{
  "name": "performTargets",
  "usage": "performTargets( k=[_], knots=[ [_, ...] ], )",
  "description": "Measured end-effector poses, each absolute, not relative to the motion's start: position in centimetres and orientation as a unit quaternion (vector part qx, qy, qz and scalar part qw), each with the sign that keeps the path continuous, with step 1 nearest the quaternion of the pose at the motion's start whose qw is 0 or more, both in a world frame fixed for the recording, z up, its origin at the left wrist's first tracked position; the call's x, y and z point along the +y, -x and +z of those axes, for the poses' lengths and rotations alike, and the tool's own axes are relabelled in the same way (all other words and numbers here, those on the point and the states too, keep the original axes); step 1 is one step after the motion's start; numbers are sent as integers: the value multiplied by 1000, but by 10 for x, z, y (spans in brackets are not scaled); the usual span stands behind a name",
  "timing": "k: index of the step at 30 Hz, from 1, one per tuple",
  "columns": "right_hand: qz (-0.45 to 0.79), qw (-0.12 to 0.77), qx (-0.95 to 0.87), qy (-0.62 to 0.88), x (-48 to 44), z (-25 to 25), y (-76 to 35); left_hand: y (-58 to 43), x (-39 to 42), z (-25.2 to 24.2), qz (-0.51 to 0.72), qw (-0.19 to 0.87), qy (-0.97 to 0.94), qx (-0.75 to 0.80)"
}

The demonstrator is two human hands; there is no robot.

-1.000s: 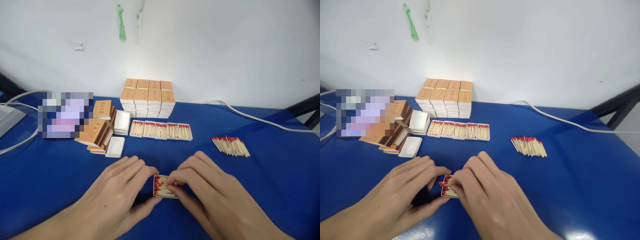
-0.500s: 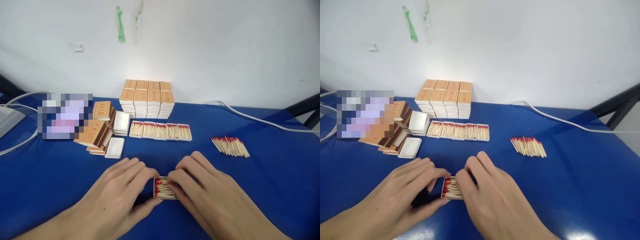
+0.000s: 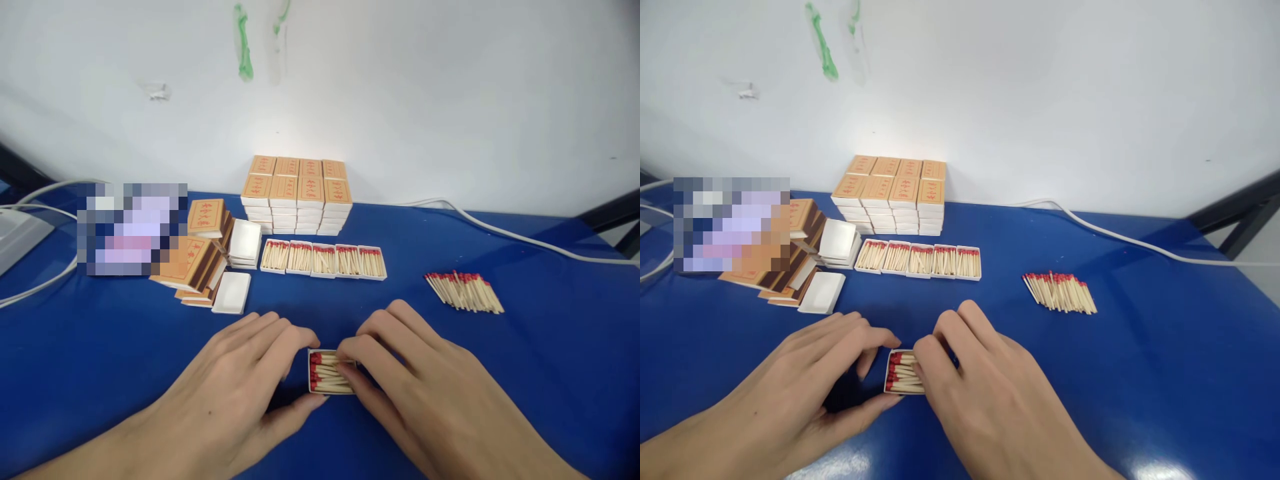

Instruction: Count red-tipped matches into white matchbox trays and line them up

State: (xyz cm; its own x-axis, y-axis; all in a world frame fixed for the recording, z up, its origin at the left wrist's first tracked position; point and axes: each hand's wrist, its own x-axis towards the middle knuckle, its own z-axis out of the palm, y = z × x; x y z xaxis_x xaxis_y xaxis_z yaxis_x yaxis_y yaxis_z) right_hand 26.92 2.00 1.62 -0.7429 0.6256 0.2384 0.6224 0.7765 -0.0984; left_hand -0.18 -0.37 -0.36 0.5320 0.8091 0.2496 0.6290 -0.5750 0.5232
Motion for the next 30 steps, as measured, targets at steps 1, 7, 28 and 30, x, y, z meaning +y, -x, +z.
performTargets(
  k=[1,7,28,30],
  knots=[
    [9,129,-934,333,20,16,-269,2,-4,-3,243,189,-854,419],
    [22,147,-926,348,19,15,-270,2,-2,-1,247,212,-851,412],
    [72,159,-925,337,21,22,-265,3,-1,3,215,208,-870,392],
    [80,160,-924,339,21,23,-264,4,-1,3,218,206,-870,392]
  ],
)
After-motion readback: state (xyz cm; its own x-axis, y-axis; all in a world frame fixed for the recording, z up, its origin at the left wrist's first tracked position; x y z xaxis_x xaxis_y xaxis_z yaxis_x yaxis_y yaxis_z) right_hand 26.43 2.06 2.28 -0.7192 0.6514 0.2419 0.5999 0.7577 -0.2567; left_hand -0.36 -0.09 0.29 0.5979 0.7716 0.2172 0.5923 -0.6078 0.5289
